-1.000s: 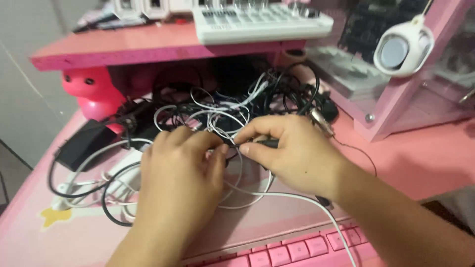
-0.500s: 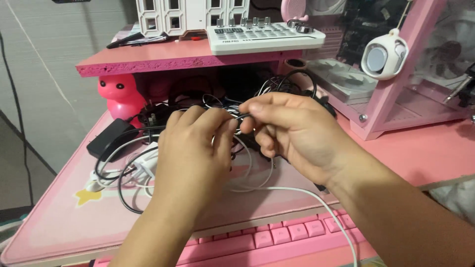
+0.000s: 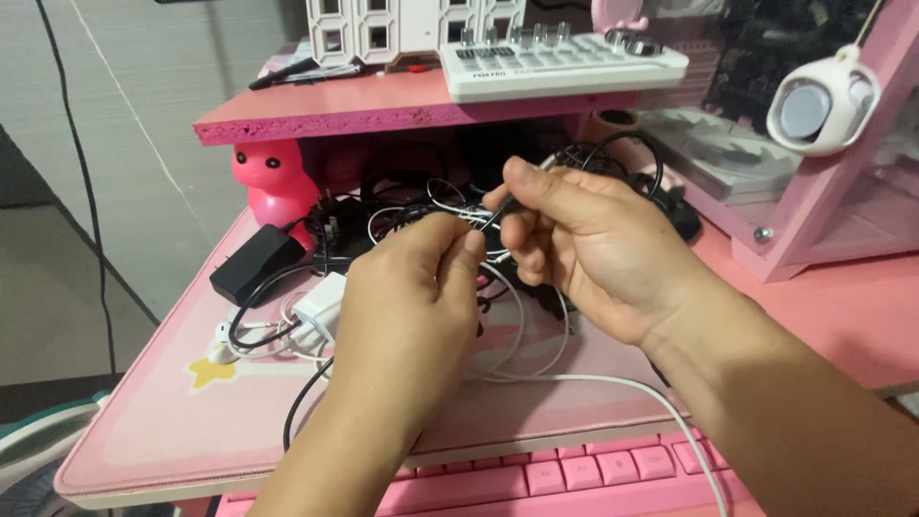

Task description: Untangling and organizing a collection of electronic cables and power adapters on a desk.

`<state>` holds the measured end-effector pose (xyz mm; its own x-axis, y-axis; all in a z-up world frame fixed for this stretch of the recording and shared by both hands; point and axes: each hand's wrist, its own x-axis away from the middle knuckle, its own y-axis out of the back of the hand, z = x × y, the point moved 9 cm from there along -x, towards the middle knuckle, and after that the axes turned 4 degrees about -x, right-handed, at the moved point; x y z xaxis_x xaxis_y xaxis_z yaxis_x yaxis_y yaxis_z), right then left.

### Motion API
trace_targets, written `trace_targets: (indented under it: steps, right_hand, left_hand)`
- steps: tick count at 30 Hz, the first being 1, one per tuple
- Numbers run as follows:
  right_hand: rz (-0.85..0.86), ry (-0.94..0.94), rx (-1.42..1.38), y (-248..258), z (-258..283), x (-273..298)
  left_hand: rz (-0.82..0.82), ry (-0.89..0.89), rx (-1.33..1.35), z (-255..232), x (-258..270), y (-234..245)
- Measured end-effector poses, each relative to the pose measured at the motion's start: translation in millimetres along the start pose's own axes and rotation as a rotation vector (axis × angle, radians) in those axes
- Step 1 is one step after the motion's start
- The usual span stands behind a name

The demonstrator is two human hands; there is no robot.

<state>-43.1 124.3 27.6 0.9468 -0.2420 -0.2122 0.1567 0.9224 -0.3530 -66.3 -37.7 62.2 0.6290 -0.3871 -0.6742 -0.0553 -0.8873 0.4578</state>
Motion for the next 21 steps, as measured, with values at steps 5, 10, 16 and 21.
trace_targets:
  steps: [5, 10, 16, 21]
  right_hand:
    - [-0.037, 0.017, 0.041, 11, 2, 0]
    - [-0.129, 0.042, 0.116, 39, 2, -2]
    - [-0.141, 0.018, 0.306, 62, 4, -22]
    - [0.014, 0.098, 0.388, 53, 20, -27]
  left_hand:
    - [0.005, -0.071, -0.084, -10, -4, -8]
    - [0.046, -0.097, -0.153, -16, -12, -32]
    - [0.045, -0.176, -0.253, -28, -28, -51]
    - [0.011, -0.213, -0.320, -35, -35, -57]
